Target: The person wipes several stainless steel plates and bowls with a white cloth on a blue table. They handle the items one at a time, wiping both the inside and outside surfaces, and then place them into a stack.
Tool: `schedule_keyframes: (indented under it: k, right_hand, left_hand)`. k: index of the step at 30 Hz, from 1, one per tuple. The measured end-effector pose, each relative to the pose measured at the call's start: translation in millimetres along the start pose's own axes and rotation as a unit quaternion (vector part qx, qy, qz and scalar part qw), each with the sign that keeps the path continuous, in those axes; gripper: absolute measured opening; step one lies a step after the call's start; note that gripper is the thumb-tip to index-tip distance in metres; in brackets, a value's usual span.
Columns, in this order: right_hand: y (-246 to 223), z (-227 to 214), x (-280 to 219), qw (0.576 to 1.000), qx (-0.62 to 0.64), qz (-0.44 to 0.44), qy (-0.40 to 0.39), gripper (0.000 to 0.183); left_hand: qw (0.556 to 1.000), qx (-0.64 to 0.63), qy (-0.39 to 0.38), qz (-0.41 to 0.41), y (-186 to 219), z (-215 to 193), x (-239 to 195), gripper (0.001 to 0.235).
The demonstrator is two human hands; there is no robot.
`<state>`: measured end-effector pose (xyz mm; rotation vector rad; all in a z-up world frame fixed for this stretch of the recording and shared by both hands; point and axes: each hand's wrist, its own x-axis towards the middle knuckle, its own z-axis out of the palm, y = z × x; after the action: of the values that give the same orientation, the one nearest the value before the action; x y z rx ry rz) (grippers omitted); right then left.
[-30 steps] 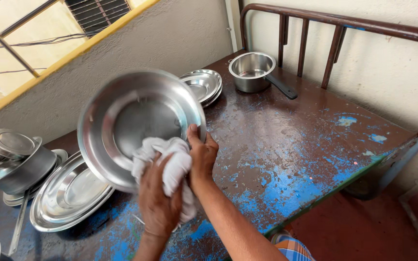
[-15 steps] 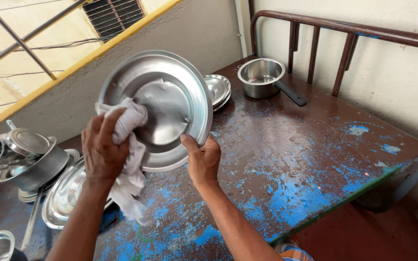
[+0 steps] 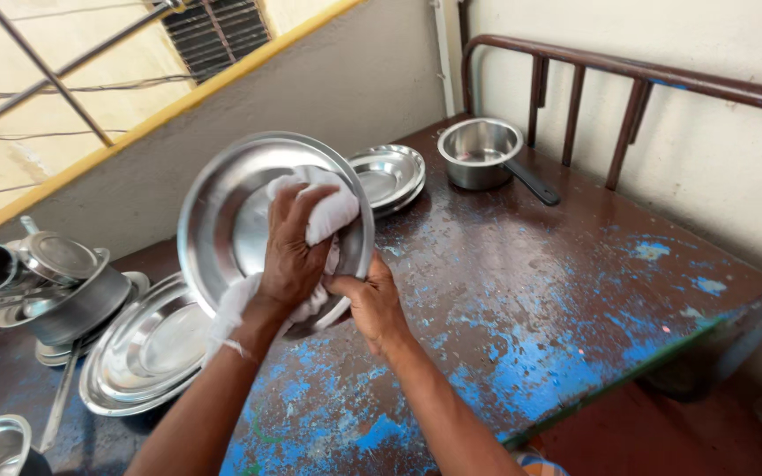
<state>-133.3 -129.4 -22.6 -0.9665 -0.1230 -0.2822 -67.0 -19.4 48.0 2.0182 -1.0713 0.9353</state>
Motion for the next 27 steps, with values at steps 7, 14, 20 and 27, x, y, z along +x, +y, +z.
schedule_keyframes:
  k: [7, 14, 20, 27]
  right_hand:
    - [9.3, 8.0, 3.5, 0.991, 0.016, -0.109, 0.074, 0.04]
    - [8.3, -0.7, 22.0, 0.931, -0.204, -0.127, 0.274, 0.031]
    - [16.8, 18.7, 15.2, 0.975, -0.148, -0.095, 0.135, 0.035]
    - [-2.1, 12.2, -4.7, 0.962, -0.182, -0.125, 0.163, 0.034]
  left_hand:
    - [0.974, 0.224, -0.045, -0.007, -35.2, -50.8, 4.1, 0.05]
    - [0.964, -0.082, -0.158, -0.196, 0.8, 0.1, -76.8, 0.046]
    - [0.951, -0.239, 0.091, -0.172, -11.9, 25.6, -40.4, 0.039]
    - [0.963, 0.254, 0.088, 0.023, -104.7, -14.2, -37.4, 0.042]
